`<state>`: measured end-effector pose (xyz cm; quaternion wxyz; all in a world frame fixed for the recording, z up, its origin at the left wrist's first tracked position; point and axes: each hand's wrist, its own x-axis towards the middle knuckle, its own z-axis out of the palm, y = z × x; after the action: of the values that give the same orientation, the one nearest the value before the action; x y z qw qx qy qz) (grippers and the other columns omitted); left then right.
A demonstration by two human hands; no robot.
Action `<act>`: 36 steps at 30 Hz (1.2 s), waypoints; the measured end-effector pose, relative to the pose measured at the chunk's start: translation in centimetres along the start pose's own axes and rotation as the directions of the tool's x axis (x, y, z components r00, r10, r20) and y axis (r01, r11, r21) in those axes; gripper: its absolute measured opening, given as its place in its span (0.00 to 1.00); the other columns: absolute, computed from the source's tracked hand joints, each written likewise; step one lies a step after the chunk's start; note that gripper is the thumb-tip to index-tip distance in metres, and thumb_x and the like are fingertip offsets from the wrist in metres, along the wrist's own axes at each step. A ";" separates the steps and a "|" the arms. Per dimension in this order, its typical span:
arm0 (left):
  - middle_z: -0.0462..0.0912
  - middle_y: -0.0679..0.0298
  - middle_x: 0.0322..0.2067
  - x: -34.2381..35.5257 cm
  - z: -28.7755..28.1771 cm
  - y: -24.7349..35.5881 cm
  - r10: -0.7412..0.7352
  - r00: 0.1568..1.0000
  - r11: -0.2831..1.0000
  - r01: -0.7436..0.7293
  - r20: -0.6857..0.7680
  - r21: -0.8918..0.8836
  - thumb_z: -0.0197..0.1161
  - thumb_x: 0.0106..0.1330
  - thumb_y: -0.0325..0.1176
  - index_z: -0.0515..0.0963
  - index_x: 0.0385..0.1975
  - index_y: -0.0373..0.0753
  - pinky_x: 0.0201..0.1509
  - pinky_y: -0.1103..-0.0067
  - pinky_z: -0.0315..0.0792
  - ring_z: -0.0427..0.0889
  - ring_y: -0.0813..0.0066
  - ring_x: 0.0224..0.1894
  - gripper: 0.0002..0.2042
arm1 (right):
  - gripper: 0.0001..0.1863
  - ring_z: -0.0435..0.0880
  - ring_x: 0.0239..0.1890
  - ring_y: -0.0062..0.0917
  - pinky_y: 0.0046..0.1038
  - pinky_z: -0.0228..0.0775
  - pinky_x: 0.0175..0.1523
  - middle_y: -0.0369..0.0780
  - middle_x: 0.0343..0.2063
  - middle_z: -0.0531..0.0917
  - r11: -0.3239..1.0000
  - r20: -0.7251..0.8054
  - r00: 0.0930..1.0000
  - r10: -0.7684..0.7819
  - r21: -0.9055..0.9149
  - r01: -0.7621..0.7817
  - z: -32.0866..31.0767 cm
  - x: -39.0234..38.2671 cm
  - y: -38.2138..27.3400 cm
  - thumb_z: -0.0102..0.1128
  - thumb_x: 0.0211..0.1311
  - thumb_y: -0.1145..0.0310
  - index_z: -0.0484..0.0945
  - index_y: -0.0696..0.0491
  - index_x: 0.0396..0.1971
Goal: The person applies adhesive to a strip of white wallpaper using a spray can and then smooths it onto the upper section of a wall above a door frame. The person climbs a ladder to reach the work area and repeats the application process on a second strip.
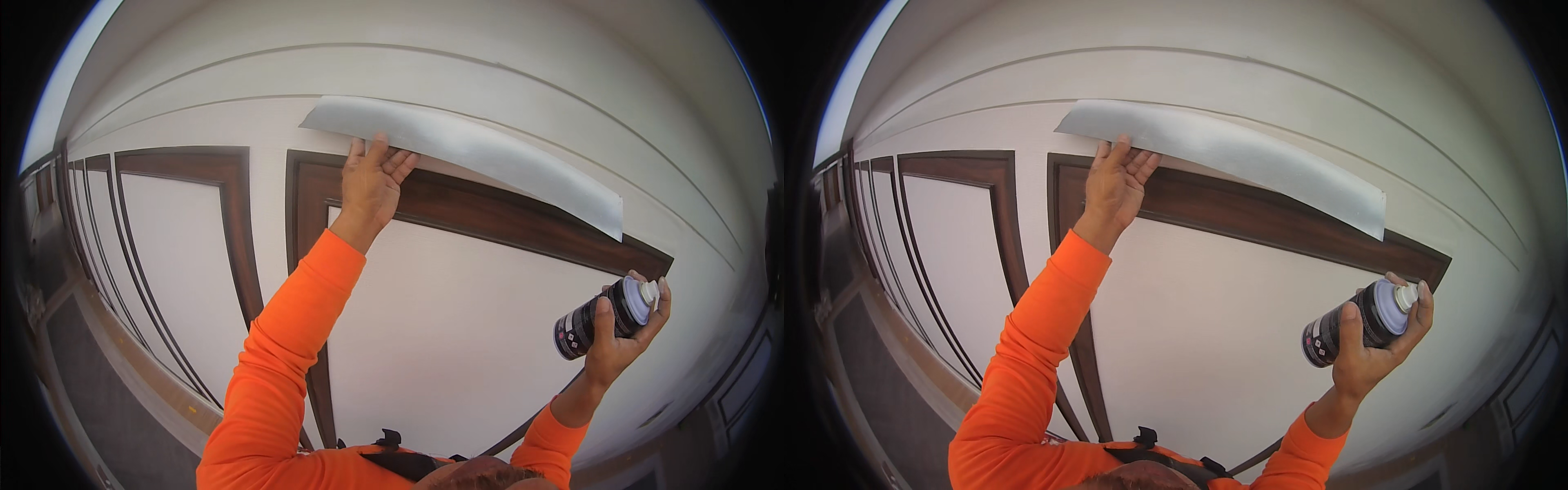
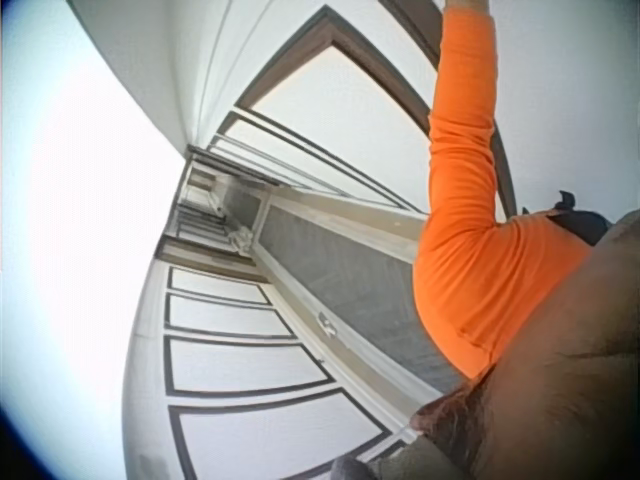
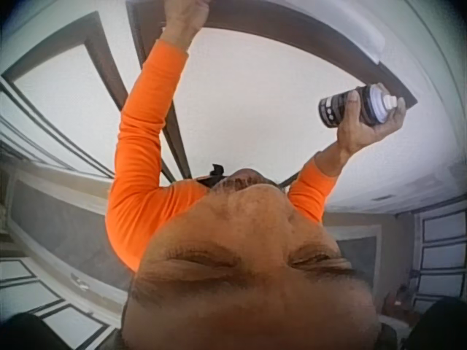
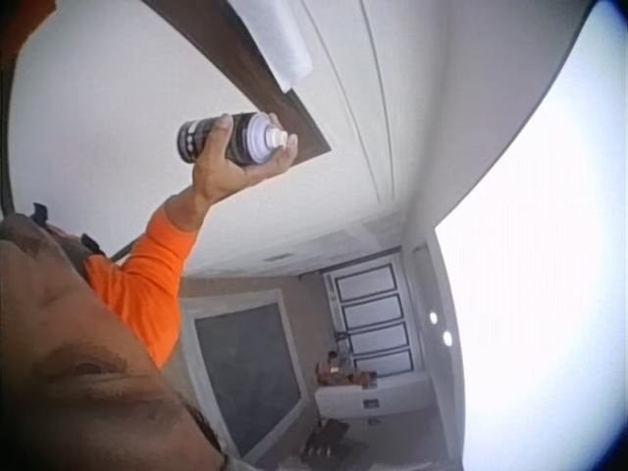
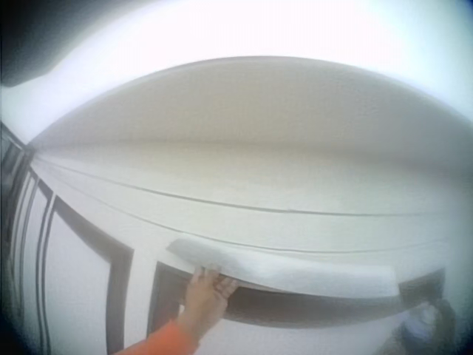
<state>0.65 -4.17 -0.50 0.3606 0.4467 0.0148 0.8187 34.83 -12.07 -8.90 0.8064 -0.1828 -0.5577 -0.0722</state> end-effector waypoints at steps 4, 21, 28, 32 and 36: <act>0.74 0.62 0.44 -2.2 2.4 0.9 0.034 0.999 0.999 -0.034 -0.024 0.016 0.53 0.75 0.32 0.63 0.58 0.40 0.57 0.70 0.78 0.79 0.69 0.46 0.15 | 0.42 0.81 0.41 0.28 0.31 0.76 0.50 0.48 0.51 0.76 0.998 -0.039 0.999 0.015 0.065 -0.012 -0.3 -0.5 -0.4 0.71 0.53 0.69 0.58 0.54 0.67; 0.80 0.56 0.50 -22.8 -8.2 1.8 0.071 0.970 0.951 0.004 -0.231 0.310 0.49 0.77 0.33 0.58 0.63 0.36 0.51 0.68 0.85 0.86 0.67 0.49 0.19 | 0.63 0.85 0.34 0.33 0.32 0.82 0.37 0.49 0.39 0.80 0.718 0.313 0.891 0.329 0.530 -0.451 1.6 -8.9 -2.0 0.85 0.34 0.53 0.51 0.55 0.68; 0.84 0.58 0.42 -31.3 -14.4 2.2 -0.066 0.902 0.839 0.282 -0.426 0.466 0.50 0.76 0.29 0.68 0.58 0.29 0.47 0.69 0.85 0.86 0.68 0.45 0.15 | 0.54 0.84 0.41 0.32 0.33 0.79 0.47 0.49 0.44 0.80 0.521 0.728 0.626 0.280 0.433 -0.736 6.8 -15.2 -0.5 0.82 0.40 0.67 0.56 0.57 0.67; 0.83 0.59 0.43 -35.6 -15.8 1.3 -0.078 0.831 0.813 0.373 -0.552 0.448 0.49 0.76 0.30 0.71 0.55 0.31 0.48 0.70 0.85 0.85 0.70 0.44 0.13 | 0.48 0.82 0.49 0.29 0.32 0.76 0.54 0.47 0.48 0.79 0.441 0.845 0.505 0.176 0.391 -0.808 9.7 -19.8 -1.2 0.80 0.46 0.70 0.57 0.58 0.65; 0.82 0.59 0.46 -39.2 -18.3 0.8 -0.217 0.637 0.874 0.464 -0.740 0.143 0.50 0.76 0.31 0.72 0.54 0.32 0.53 0.69 0.81 0.83 0.69 0.49 0.13 | 0.47 0.78 0.53 0.27 0.31 0.71 0.59 0.45 0.51 0.77 0.483 0.955 0.298 -0.011 0.266 -0.834 12.2 -24.4 -4.0 0.80 0.47 0.68 0.59 0.56 0.64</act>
<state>-0.02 -22.95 -39.51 0.3994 0.1417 0.3688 0.8273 13.93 -13.33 -26.84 0.3692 0.0030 -0.7747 0.5134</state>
